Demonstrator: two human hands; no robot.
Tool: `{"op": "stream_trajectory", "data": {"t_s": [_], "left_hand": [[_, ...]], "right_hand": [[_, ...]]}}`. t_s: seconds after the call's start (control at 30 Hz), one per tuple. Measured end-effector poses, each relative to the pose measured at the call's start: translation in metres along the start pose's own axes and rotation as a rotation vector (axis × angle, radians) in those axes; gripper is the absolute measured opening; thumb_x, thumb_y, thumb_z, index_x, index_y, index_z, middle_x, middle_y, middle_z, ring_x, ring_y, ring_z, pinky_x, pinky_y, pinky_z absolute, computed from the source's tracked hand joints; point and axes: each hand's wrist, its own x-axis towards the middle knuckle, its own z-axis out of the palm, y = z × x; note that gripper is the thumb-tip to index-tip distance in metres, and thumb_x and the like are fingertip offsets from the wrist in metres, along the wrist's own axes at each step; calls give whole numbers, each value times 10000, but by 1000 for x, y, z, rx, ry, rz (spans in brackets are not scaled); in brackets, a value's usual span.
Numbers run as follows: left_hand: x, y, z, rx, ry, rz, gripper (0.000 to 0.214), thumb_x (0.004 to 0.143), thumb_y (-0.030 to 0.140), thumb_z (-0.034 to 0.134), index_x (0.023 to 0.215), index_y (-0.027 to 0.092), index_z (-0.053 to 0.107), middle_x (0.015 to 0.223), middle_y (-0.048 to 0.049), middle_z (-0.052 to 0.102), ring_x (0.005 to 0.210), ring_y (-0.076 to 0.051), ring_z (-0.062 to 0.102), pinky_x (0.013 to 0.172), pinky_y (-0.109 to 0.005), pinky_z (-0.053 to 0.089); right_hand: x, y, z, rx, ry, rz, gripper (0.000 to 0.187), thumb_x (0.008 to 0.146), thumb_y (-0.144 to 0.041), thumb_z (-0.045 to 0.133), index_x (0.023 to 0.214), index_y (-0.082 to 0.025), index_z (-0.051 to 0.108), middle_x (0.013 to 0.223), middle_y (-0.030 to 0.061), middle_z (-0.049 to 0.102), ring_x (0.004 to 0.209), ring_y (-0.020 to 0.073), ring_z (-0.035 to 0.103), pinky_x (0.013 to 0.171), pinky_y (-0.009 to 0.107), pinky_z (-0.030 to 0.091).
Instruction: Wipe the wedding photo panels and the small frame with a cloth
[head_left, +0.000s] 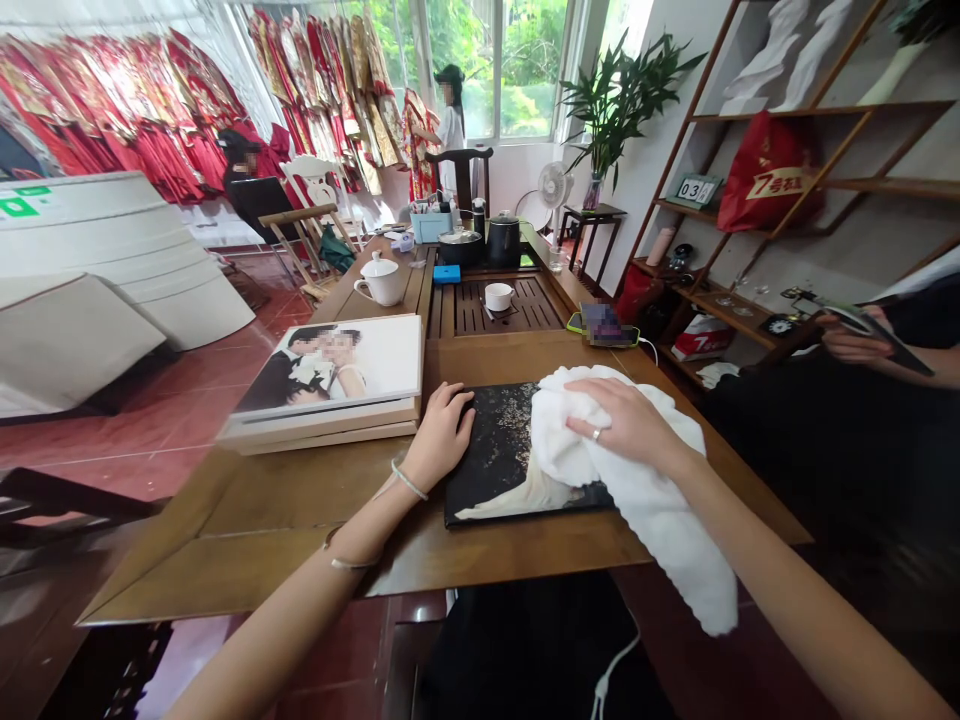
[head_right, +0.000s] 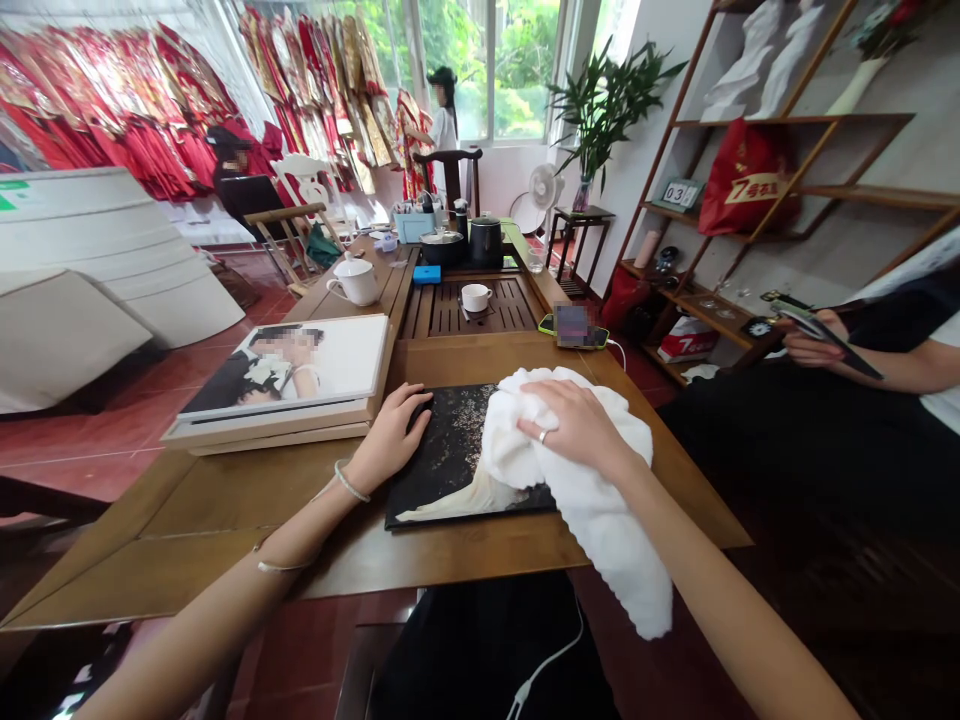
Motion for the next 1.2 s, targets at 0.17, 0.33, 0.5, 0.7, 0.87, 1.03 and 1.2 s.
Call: {"op": "stream_trajectory", "data": {"t_s": [0.17,0.33,0.5,0.7,0.87,1.03,1.2], "left_hand": [[-1,-1,1,13,10,3,298,938,213,464,1178,120,614,1333,-171,563,1374,-313,431,1155,-502,364],[0,-3,3,13,10,4,301,937,210,464,1184,125,613,1338,-174,565,1372,-319,433,1143,-520,375],[2,-5,3,6,15,13,297,930,206,470,1175,127,618,1329,-177,569,1367,-321,440,1139,-532,376],[2,-5,2,12,-15,4,321,943,221,448,1196,110,609,1361,-169,557,1392,-330,409,1156,-513,360],[2,-6,2,11,-10,13,314,946,231,443,1193,125,605,1361,-163,558,1393,-328,410,1148,-528,368],[2,-6,3,-5,1,25,313,948,230,441,1191,122,605,1359,-167,558,1394,-322,410,1153,-525,362],[2,-5,3,-1,10,20,311,942,224,446,1182,119,614,1349,-169,565,1390,-320,417,1154,-517,363]], "right_hand": [[28,-2,13,-51,16,51,449,865,-444,572,1241,-202,615,1284,90,642,1182,325,562,1018,515,418],[38,-23,20,-12,-18,-48,451,863,-430,584,1256,-209,606,1311,101,619,1209,326,539,1031,528,392],[27,-44,20,121,-68,-335,469,849,-434,627,1264,-218,594,1300,99,617,1235,287,525,1038,476,393],[0,-59,14,139,-91,-405,471,871,-445,606,1287,-225,571,1336,113,589,1254,289,512,1042,494,387],[-16,-47,6,76,-51,-254,447,890,-441,578,1283,-227,574,1328,95,603,1248,284,521,1054,495,395],[-23,-10,-1,6,15,-51,435,903,-474,545,1263,-235,588,1288,72,636,1204,292,553,1033,497,422],[-9,19,0,-78,70,80,431,895,-466,525,1244,-225,600,1284,75,640,1179,303,569,1007,479,439]]}}
